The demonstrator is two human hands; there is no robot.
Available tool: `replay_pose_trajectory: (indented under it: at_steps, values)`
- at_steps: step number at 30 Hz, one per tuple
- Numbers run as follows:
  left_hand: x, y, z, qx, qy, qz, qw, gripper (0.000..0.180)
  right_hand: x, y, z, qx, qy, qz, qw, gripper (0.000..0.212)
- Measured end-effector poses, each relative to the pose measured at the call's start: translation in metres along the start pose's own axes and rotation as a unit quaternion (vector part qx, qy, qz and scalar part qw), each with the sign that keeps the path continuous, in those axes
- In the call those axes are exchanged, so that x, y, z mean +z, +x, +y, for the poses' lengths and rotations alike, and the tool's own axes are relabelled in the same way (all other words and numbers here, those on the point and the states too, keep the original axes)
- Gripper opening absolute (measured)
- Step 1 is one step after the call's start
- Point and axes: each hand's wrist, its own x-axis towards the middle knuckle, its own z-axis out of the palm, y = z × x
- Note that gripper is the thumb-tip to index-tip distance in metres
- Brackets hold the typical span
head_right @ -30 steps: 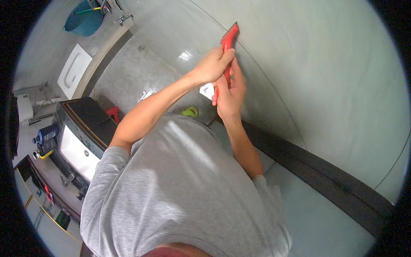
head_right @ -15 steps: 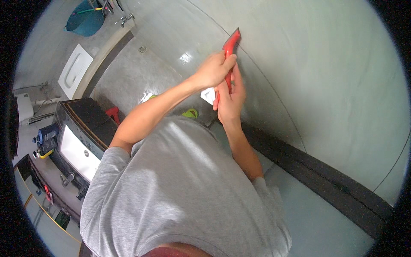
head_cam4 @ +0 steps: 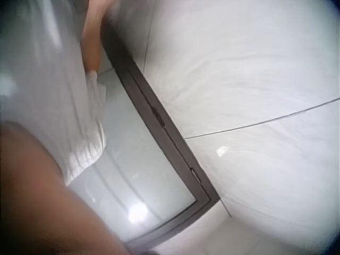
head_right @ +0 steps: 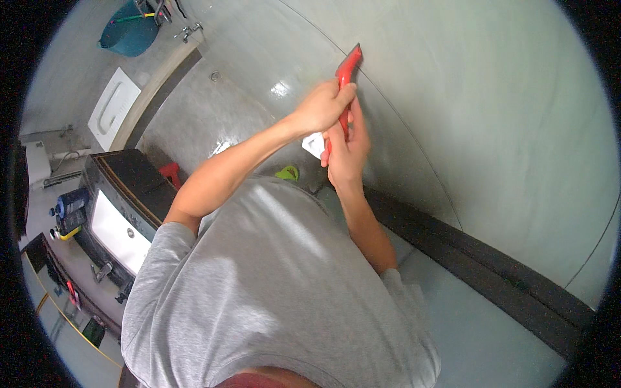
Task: The person scrapes a bathroom wall using a handheld tool, rinses the area with a shower head, and wipes the wall and the tool with a cloth.
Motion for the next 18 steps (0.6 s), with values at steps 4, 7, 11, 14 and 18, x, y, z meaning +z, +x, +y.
replay_pose_trajectory:
  at_steps: [4,7,11,14,18]
  values:
    - [0.000,-0.002,0.000,0.008,-0.009,0.013,1.000,0.043,0.006,0.002,-0.002,0.007,0.027,-0.011,1.000,0.057]
    - [0.004,-0.001,0.000,-0.007,0.010,0.005,1.000,0.044,-0.001,-0.004,-0.002,0.004,-0.018,0.008,1.000,0.055]
    - [0.002,0.002,-0.004,-0.006,-0.006,-0.002,1.000,0.045,0.005,-0.002,0.000,0.006,0.004,0.005,1.000,0.056]
    - [0.004,0.001,-0.001,-0.008,0.026,0.022,0.999,0.046,-0.002,-0.002,0.001,0.004,0.003,0.007,1.000,0.056]
    - [0.007,0.005,-0.010,0.022,-0.004,0.025,0.999,0.044,0.001,0.002,0.003,0.009,0.011,0.007,1.000,0.056]
